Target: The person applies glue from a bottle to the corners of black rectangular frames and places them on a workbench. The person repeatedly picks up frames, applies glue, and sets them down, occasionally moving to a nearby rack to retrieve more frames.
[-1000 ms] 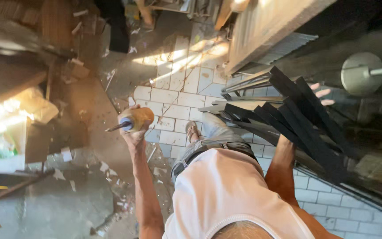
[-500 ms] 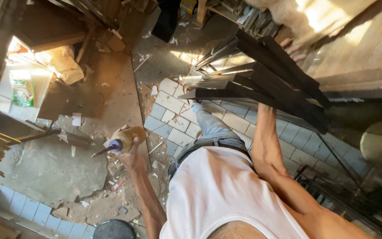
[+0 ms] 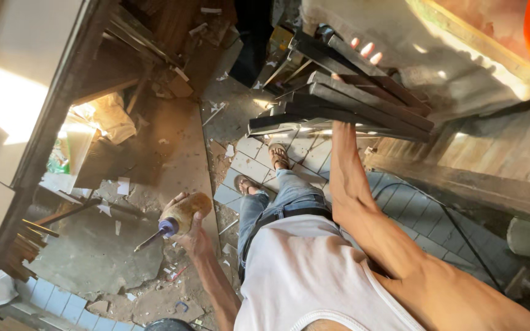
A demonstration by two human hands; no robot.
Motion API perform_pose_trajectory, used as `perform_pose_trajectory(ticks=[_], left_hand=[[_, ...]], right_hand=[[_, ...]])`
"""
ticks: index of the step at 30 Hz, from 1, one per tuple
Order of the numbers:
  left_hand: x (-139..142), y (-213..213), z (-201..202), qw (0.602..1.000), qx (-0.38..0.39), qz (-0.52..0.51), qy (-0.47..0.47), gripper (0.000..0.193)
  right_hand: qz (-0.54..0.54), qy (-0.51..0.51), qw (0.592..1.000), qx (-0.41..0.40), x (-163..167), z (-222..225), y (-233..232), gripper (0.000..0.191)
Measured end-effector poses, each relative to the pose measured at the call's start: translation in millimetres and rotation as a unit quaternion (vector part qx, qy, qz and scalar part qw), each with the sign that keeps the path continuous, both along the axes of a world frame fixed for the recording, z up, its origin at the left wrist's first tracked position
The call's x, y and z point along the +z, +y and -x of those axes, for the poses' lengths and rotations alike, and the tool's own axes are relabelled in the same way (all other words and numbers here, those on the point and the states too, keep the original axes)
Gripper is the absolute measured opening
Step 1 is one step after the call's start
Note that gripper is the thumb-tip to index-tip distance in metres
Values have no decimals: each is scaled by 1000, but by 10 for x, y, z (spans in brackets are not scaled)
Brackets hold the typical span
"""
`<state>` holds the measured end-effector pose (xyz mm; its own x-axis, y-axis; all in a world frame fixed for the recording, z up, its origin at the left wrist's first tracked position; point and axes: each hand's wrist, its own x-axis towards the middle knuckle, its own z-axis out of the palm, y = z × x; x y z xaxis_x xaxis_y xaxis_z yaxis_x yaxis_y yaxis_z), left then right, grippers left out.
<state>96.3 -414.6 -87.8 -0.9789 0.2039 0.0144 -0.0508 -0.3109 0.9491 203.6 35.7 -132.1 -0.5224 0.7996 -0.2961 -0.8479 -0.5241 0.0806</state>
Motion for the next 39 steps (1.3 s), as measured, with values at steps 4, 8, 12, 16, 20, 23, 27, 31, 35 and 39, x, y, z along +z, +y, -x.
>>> perform_pose_trajectory(ticks=[4,8,12,16,20,23,27,31,35,39], left_hand=[[36,-31,216,999,-2,37,20,70],[47,-61,396,999,13,44,19,70],[7,-32,465,999,36,22,1,69],[-20,-2,522,999,29,16,-9,67],[-37,39,628,997,36,60,-39,62],[-96,94,807,997,31,27,-60,63],[-191,160,1078,995,41,-19,-87,67],[-193,187,1188,994,56,-55,-78,70],[-123,134,1242,993,72,-62,-72,70],[-76,97,1207,990,80,-48,-107,68]], right_hand=[[22,-123,992,17,59,680,505,48],[51,-173,983,45,118,1104,650,48],[40,-154,986,46,90,1172,641,47],[-4,-123,990,65,-54,1121,726,40],[32,-161,983,86,-109,1228,837,11],[44,-187,970,148,-63,1343,853,43],[-73,-294,934,189,-67,1578,756,15],[-70,-273,947,155,-42,1668,735,35],[-18,-246,964,95,-63,1518,621,28],[-5,-217,975,35,-59,1420,489,31]])
